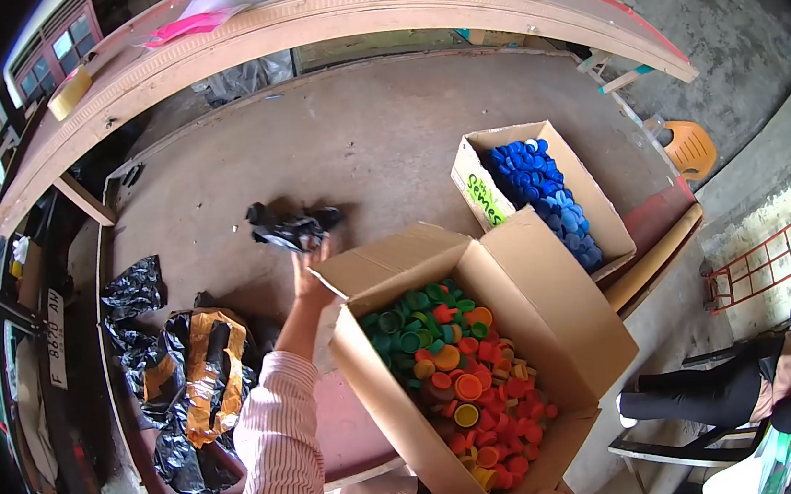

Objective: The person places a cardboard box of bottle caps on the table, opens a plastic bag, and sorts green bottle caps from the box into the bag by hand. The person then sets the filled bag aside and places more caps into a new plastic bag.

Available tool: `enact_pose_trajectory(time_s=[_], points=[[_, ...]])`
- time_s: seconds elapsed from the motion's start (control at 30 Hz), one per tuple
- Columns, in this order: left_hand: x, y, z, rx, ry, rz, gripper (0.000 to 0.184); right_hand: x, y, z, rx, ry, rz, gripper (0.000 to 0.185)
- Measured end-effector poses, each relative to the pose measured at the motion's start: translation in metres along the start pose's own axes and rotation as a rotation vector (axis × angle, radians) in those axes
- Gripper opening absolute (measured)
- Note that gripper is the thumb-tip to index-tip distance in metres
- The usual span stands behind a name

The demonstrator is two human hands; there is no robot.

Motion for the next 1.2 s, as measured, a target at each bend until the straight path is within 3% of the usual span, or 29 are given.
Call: enact_pose_trajectory(time_s=[0.07,0.13,0.2,0.27,0.33,0.37,0.4,0.47,0.53,0.57,0.63,0.77,0.87,0.93,1.0,1.07,1.1,1.13,1.2], points=[[0.009,0.029,-0.046,-0.304,0.179,-0.295,0.083,0.006,-0.004,-0.005,0.015,0.048,-0.052,0.052],[0.010,0.057,-0.086,-0.330,0.356,-0.468,0.089,0.012,-0.006,-0.007,0.028,0.077,-0.110,0.051],[-0.009,0.051,-0.119,-0.493,0.528,-0.411,0.091,0.012,-0.012,-0.003,0.024,0.053,-0.141,0.050],[-0.033,0.053,-0.145,-0.570,0.524,-0.485,0.084,0.023,-0.028,0.002,0.063,-0.031,-0.014,0.050],[-0.063,0.073,-0.166,-0.510,0.536,-0.529,0.081,0.029,-0.052,0.002,0.020,0.014,-0.069,0.054],[-0.079,0.088,-0.172,-0.468,0.531,-0.563,0.078,0.020,-0.090,-0.014,0.097,-0.003,-0.053,0.046],[-0.091,0.111,-0.169,-0.469,0.475,-0.421,0.077,0.016,-0.111,-0.022,0.176,-0.019,-0.037,0.038],[-0.115,0.161,-0.152,-0.467,0.311,-0.133,0.075,0.058,-0.106,0.005,-0.021,0.078,-0.137,0.033],[-0.162,0.199,-0.113,-0.488,0.179,-0.243,0.076,0.090,-0.123,0.025,-0.775,0.651,-0.250,0.039],[-0.182,0.208,-0.100,-0.576,0.212,-0.269,0.078,0.086,-0.137,0.022,-0.785,0.649,-0.272,0.039],[-0.212,0.235,-0.092,-0.582,0.416,-0.268,0.078,0.086,-0.168,0.011,0.111,0.140,-0.238,0.061],[-0.317,0.262,-0.106,-0.444,1.093,-0.268,0.087,0.106,-0.160,0.024,-0.038,0.191,-0.260,0.070],[-0.406,0.243,-0.120,-0.354,1.414,-0.228,0.091,0.115,-0.143,0.026,-0.098,0.206,-0.327,0.071],[-0.436,0.241,-0.126,-0.361,1.528,-0.267,0.095,0.097,-0.134,0.032,-0.230,0.243,-0.258,0.061],[-0.438,0.243,-0.132,-0.380,1.579,-0.379,0.103,0.098,-0.127,0.057,-0.768,-0.178,-0.579,0.045],[-0.437,0.236,-0.131,-0.536,1.527,-0.581,0.112,0.086,-0.154,0.079,-0.834,-0.053,-0.990,0.033],[-0.435,0.229,-0.131,-0.571,1.502,-0.605,0.119,0.091,-0.177,0.096,-0.738,0.132,-0.922,0.032],[-0.425,0.229,-0.133,-0.555,1.472,-0.671,0.121,0.099,-0.205,0.097,-0.845,0.463,-0.890,0.041],[-0.417,0.224,-0.136,-0.546,1.326,-0.715,0.123,0.084,-0.276,0.077,-1.152,0.784,-0.703,0.060]])
Point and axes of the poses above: each hand's wrist, its own x-axis towards the middle knuckle, its own y-axis out of the back of the hand, z = x × y, the point moved 2 cm from there along x, towards the middle knuckle, and after that the axes turned 2 degrees about -z, right-handed, at the moved point
